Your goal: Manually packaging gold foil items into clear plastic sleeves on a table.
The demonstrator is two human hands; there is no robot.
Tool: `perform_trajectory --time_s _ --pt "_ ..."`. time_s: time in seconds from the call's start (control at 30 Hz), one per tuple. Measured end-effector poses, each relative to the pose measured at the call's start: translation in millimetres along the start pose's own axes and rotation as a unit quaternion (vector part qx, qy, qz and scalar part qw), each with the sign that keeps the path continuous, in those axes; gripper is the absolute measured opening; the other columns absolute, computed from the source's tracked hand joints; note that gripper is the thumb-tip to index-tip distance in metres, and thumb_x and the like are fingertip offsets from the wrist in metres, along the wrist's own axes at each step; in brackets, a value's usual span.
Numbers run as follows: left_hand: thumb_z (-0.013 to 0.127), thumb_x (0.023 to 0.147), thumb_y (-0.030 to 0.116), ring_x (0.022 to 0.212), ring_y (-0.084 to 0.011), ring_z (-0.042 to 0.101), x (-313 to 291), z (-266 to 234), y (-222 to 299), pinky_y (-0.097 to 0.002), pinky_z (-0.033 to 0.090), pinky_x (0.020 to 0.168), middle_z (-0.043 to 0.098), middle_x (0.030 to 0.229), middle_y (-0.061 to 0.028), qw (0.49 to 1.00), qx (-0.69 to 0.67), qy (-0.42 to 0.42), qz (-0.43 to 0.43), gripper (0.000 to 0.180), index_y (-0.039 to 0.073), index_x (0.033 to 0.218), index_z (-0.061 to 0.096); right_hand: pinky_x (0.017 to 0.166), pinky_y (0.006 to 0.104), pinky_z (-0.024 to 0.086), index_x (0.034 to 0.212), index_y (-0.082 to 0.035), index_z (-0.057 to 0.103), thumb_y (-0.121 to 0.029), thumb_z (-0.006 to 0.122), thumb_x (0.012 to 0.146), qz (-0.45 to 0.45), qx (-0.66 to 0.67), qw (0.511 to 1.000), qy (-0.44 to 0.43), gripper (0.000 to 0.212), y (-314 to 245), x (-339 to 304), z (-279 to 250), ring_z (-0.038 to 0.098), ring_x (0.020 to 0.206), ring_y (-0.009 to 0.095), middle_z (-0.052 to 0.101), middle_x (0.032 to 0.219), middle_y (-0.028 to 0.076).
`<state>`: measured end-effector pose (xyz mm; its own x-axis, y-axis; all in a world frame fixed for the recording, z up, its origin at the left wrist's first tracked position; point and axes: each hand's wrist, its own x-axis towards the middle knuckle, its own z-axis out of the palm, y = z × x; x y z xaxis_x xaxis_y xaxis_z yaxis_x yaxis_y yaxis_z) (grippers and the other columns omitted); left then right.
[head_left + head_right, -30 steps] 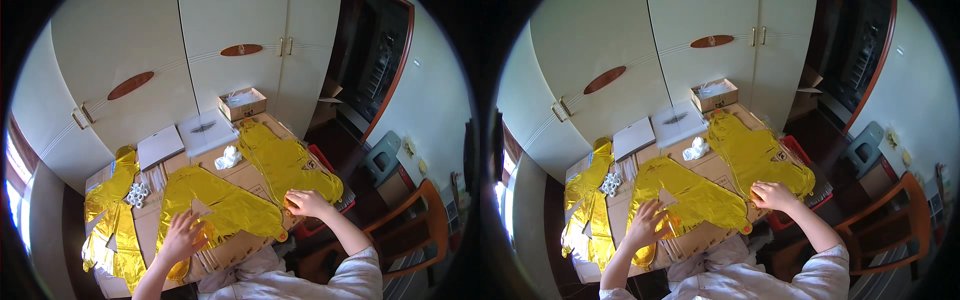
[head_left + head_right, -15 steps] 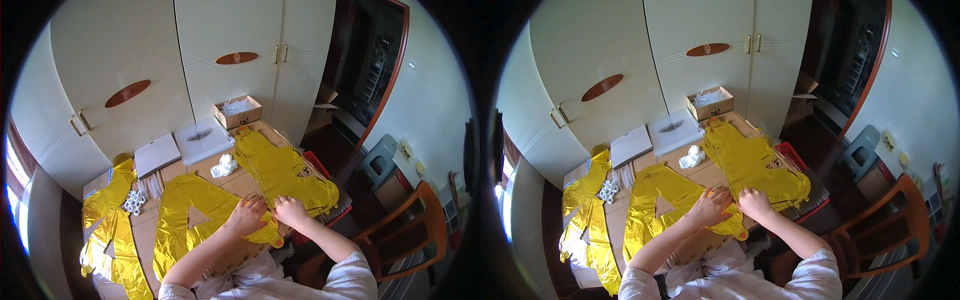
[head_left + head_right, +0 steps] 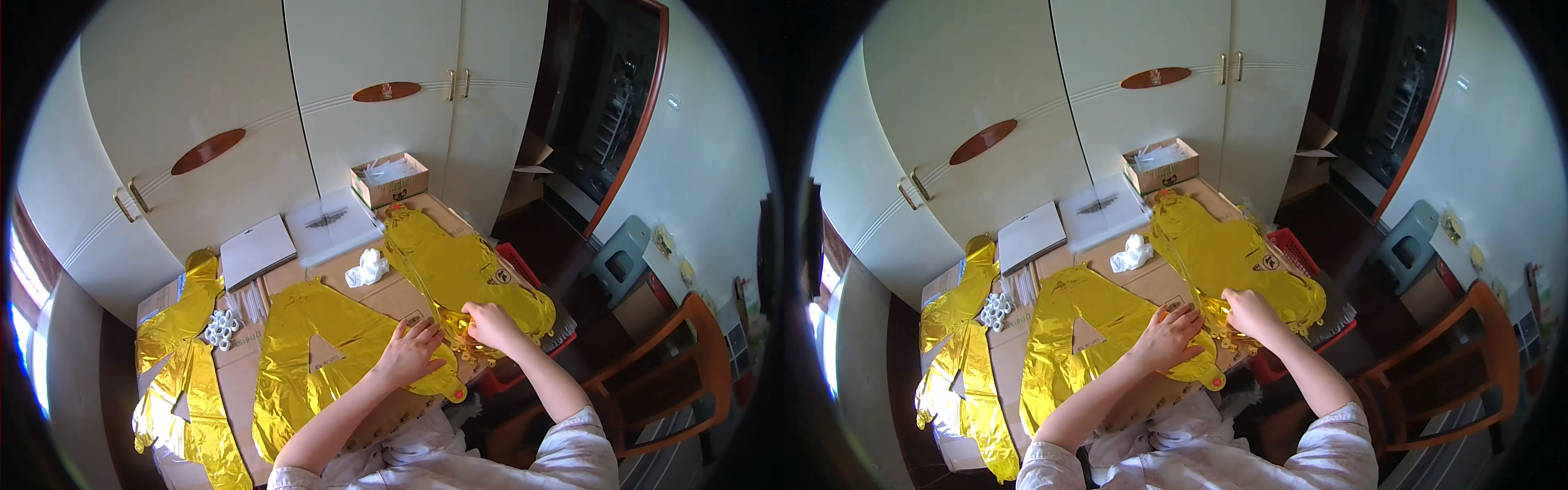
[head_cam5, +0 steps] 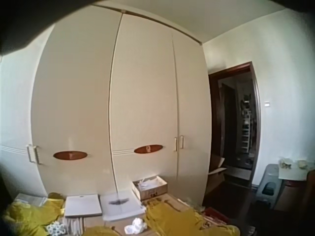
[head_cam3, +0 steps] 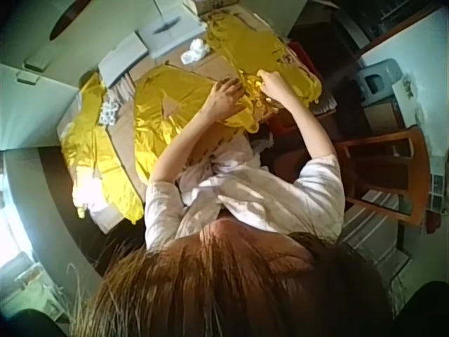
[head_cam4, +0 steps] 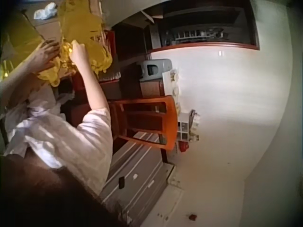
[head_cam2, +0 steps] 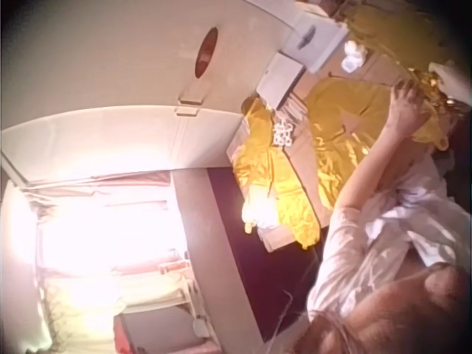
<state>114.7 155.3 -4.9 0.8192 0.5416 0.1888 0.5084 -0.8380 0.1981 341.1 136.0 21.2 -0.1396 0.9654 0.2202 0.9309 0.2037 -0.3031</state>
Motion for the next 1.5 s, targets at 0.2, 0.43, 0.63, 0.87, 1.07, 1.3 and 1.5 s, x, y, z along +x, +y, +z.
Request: perform_trajectory --time_s 0.2,0.43,0.63,0.87,1.07,1.3,1.5 --pt "0.057 0.09 0.047 0.137 -0.0233 0.037 3.1 3.1 1.4 -0.0545 0.026 0.111 0.049 0.14 -0.0069 1.0 0.001 0.001 0.007 0.059 0.009 0.135 0.051 0.069 0.0409 0.053 0.087 -0.004 0.07 -0.018 0.069 0.079 0.049 0.073 0.996 -0.023 0.016 10.2 2.1 -4.5 0.067 0.073 0.032 0.068 0.076 0.015" --pt "0.058 0.089 0.039 0.129 -0.0246 0.045 5.8 -2.7 5.6 -0.0528 0.029 0.11 0.055 0.129 -0.0089 0.999 -0.005 0.035 -0.006 0.046 0.007 0.123 0.057 0.066 0.042 0.052 0.084 -0.005 0.07 -0.023 0.074 0.077 0.09 0.076 0.992 -0.036 0.019 5.8 1.1 -10.0 0.066 0.071 0.035 0.068 0.078 0.016" --pt "0.059 0.086 0.023 0.11 -0.0271 0.057 42.8 -1.9 12.4 -0.0422 0.039 0.104 0.063 0.106 -0.011 0.993 -0.028 0.107 0.051 0.025 0.004 0.102 0.062 0.064 0.0421 0.052 0.088 -0.007 0.065 -0.017 0.07 0.08 0.039 0.022 0.997 0.061 0.014 -1.1 -2.3 -25.3 0.066 0.072 0.033 0.069 0.081 0.013" --pt "0.056 0.087 0.046 0.119 -0.0267 0.053 116.9 14.2 -32.5 -0.0465 0.031 0.108 0.058 0.129 -0.0083 0.998 -0.002 0.02 -0.062 0.047 0.019 0.125 0.059 0.062 0.0349 0.052 0.086 -0.008 0.068 -0.009 0.069 0.078 -0.094 -0.01 0.977 0.191 0.007 -20.9 13.0 -53.6 0.065 0.072 0.026 0.067 0.081 0.006" --pt "0.051 0.086 0.057 0.144 -0.026 0.021 151.8 13.1 -56.0 -0.0515 0.017 0.114 0.029 0.155 -0.0068 0.986 0.011 -0.071 -0.15 0.075 0.022 0.149 0.032 0.077 0.0364 0.049 0.083 -0.009 0.069 -0.007 0.069 0.076 -0.142 -0.034 0.974 0.171 0.007 -14.9 0.0 -72.2 0.064 0.079 0.022 0.067 0.08 0.004" --pt "0.039 0.097 0.046 0.14 -0.0273 0.029 153.6 112.1 -200.5 -0.0485 0.018 0.116 0.031 0.154 -0.0053 0.801 -0.504 0.323 -0.027 0.059 0.018 0.148 0.032 0.085 0.0356 0.049 0.083 -0.013 0.071 -0.007 0.072 0.074 -0.252 -0.036 0.945 0.203 0.01 -86.7 -34.8 -103.2 0.065 0.076 0.016 0.067 0.079 0.0" --pt "0.051 0.089 0.051 0.131 -0.0304 0.039 188.1 53.1 -98.5 -0.0466 0.03 0.109 0.043 0.143 -0.0097 0.987 -0.041 0.088 -0.129 0.063 0.018 0.142 0.041 0.08 0.0326 0.052 0.086 -0.013 0.072 -0.013 0.074 0.074 -0.233 -0.046 0.959 0.153 0.013 -92.5 -114.6 -138.6 0.063 0.073 0.014 0.064 0.082 -0.002"
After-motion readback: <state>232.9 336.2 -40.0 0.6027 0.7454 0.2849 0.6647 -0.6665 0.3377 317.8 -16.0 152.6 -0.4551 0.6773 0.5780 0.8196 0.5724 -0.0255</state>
